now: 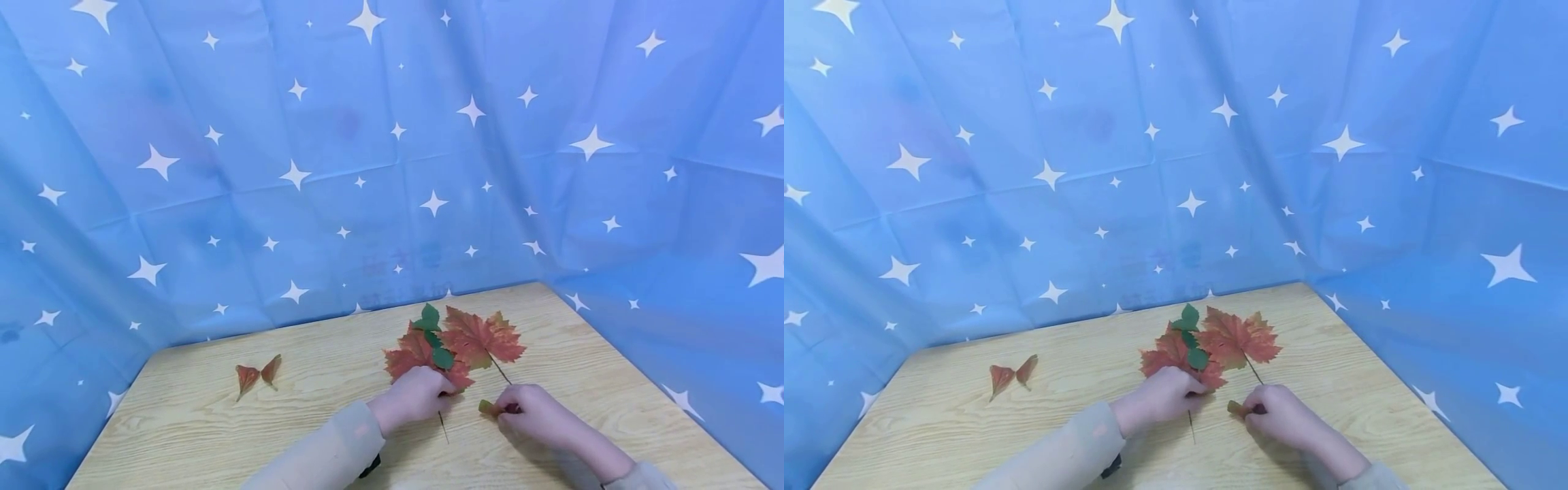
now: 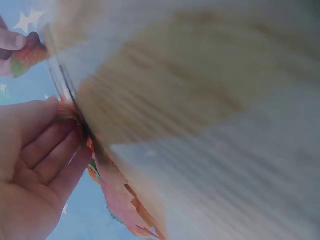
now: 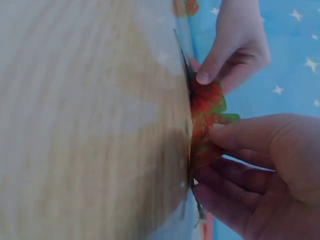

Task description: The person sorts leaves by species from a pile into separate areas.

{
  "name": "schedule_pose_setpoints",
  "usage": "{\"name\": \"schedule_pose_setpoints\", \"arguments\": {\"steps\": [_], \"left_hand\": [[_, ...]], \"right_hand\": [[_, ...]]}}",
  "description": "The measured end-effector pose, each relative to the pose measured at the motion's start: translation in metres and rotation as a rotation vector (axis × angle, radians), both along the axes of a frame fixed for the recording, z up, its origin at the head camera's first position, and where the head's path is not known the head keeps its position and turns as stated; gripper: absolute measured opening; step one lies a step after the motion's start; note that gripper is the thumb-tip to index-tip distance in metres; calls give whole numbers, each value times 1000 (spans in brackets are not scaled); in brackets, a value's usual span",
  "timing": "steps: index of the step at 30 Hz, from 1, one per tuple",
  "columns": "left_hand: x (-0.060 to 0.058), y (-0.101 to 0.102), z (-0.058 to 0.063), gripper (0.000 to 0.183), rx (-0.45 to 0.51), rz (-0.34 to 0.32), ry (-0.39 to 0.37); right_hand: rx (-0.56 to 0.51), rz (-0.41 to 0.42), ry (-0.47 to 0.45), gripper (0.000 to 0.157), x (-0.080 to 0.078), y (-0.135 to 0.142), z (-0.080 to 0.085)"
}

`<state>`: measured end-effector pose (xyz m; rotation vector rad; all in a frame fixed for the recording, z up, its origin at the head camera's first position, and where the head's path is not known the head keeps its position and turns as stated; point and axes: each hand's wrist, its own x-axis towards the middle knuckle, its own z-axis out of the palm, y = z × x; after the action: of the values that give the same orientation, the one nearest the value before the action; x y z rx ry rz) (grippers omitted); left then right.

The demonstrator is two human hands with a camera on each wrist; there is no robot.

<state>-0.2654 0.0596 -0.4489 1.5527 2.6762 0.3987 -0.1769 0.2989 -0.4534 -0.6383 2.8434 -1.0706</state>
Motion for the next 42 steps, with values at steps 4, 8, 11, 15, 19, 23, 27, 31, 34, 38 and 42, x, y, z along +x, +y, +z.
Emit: {"name": "schedule_pose_setpoints", "arguments": {"steps": [4,8,11,15,19,23,27,31,34,38,42], "left_hand": [[-3,-4,2,15,77,62,-81],[-5,-8,6,18,185,125,-225],[-5,-11,10,18,258,158,-327],[-5,-18,13,20,330,194,-433],[-7,-25,15,20,394,214,-486],[-10,-31,17,19,440,232,-499],[-11,-37,18,21,471,250,-539],[-12,-38,18,24,492,260,-585],[-12,-40,17,27,505,253,-612],[-14,-42,16,31,532,221,-636],[-14,-45,16,26,543,194,-649]], "right_hand": [[-68,-19,-48,8,-1,-3,8],[-141,-48,-60,9,-5,-6,17],[-246,-66,-123,12,-9,-6,20],[-418,-76,-249,20,-17,-9,16],[-509,-98,-323,25,-25,-14,4],[-549,-131,-350,34,-30,-19,-6],[-558,-160,-360,44,-34,-22,-11],[-546,-158,-356,38,-38,-20,-17],[-551,-139,-357,33,-39,-17,-20],[-564,-99,-376,36,-41,-14,-22],[-555,-62,-403,41,-40,-10,-23]]}}
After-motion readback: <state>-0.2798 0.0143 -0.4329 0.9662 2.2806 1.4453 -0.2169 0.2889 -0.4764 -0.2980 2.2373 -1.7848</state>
